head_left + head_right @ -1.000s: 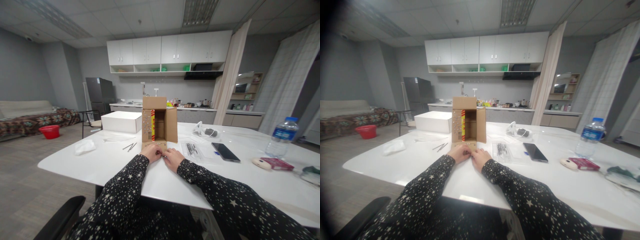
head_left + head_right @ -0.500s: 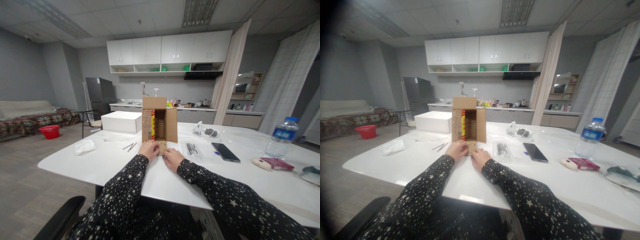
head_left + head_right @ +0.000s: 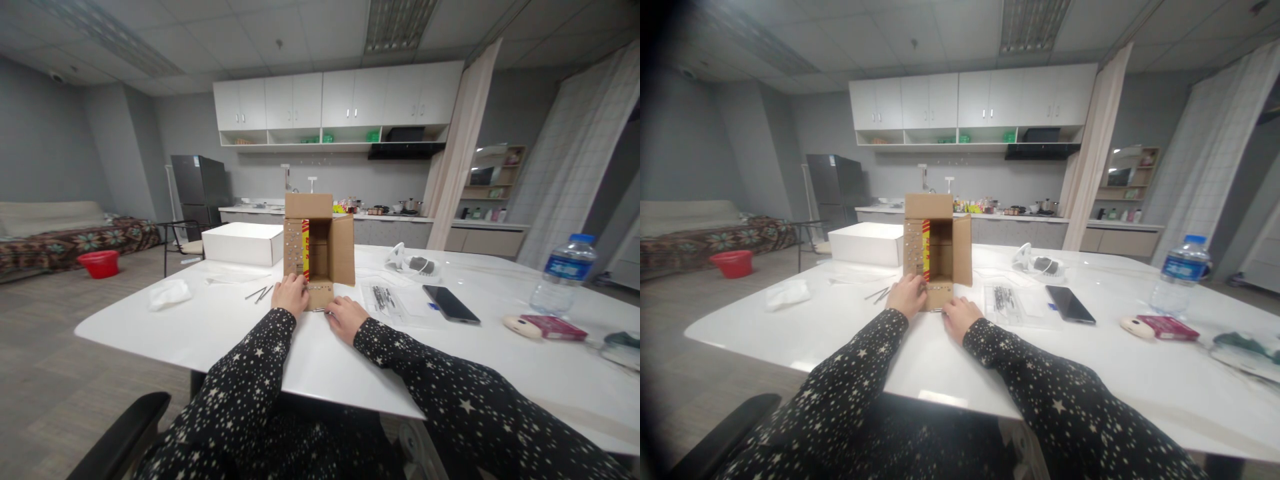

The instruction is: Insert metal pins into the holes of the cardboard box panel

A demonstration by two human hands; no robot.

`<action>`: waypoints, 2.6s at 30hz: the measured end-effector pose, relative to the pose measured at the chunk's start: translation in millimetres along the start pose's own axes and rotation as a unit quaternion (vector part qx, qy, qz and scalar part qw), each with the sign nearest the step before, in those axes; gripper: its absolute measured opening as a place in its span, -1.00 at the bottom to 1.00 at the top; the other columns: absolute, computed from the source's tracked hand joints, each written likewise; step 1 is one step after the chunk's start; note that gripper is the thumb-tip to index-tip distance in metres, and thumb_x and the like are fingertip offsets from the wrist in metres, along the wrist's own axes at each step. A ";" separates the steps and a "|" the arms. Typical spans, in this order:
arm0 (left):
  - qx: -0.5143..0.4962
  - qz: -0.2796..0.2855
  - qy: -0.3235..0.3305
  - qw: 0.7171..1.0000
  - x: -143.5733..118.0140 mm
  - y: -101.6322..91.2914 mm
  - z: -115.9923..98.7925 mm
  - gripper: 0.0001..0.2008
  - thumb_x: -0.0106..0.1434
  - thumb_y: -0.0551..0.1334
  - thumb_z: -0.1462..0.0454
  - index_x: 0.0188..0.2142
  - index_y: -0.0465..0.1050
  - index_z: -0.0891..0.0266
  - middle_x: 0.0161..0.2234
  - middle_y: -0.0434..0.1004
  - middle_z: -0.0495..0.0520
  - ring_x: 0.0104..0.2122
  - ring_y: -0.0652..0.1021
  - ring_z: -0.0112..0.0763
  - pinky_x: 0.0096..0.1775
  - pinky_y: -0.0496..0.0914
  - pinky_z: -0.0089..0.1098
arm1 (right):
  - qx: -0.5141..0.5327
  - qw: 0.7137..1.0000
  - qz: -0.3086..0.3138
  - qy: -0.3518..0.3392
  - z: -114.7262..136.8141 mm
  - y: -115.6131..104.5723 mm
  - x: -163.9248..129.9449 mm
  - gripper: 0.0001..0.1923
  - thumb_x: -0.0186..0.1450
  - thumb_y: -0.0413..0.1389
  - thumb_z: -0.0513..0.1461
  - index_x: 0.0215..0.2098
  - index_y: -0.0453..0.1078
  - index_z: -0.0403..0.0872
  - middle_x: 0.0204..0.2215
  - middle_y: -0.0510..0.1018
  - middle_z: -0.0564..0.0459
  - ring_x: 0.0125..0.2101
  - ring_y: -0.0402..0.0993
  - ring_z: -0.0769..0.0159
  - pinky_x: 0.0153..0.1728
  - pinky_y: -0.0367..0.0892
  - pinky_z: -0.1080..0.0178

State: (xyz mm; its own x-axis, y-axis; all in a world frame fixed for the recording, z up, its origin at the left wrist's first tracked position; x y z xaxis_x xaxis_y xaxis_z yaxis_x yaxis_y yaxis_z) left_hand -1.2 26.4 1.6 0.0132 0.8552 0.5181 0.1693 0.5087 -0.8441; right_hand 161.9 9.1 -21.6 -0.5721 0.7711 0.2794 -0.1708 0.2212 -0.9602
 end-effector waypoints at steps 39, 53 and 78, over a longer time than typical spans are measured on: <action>0.014 -0.001 -0.015 1.000 -0.8 -1.3 1.0 -0.85 0.19 0.08 0.28 -0.26 0.38 0.16 -0.18 0.46 0.13 -0.09 0.44 -0.17 -0.09 0.27 -0.19 | 0.000 1.000 -0.004 0.000 -0.2 1.3 0.6 -0.75 0.33 -0.06 -0.25 -0.12 0.41 -0.03 -0.16 0.43 -0.04 -0.15 0.30 0.22 -0.19 0.17 0.22; -0.004 -0.029 -0.011 1.000 -0.8 -7.9 -1.9 -0.87 0.21 0.06 0.28 -0.29 0.36 0.18 -0.22 0.51 0.10 -0.13 0.46 -0.18 -0.11 0.25 -0.19 | 0.002 1.000 -0.015 -0.004 0.1 0.7 0.2 -0.74 0.33 -0.07 -0.24 -0.13 0.43 -0.03 -0.18 0.45 -0.04 -0.16 0.30 0.22 -0.21 0.18 0.22; -0.127 -0.151 0.143 0.970 -2.7 -11.5 -11.5 -0.96 0.19 0.13 0.33 -0.34 0.34 0.20 -0.33 0.49 0.02 -0.25 0.46 -0.35 -0.15 0.28 -0.34 | 0.001 1.000 -0.013 -0.003 -1.7 3.4 1.5 -0.74 0.34 -0.08 -0.23 -0.14 0.42 -0.04 -0.18 0.44 -0.05 -0.16 0.31 0.20 -0.20 0.17 0.21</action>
State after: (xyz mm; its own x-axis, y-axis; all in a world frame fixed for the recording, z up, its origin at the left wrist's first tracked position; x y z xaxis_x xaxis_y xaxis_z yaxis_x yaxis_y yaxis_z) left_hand 8.2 17.1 11.5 0.1913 0.5900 0.7844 0.4447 0.6604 -0.6051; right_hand 161.8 12.0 -24.5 -0.5719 0.7616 0.3048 -0.1881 0.2399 -0.9524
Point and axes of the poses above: each hand's wrist, its own x-axis towards the middle knuckle, its own y-axis out of the palm, z = x × y, the point moved 3 cm from there along x, towards the middle knuckle
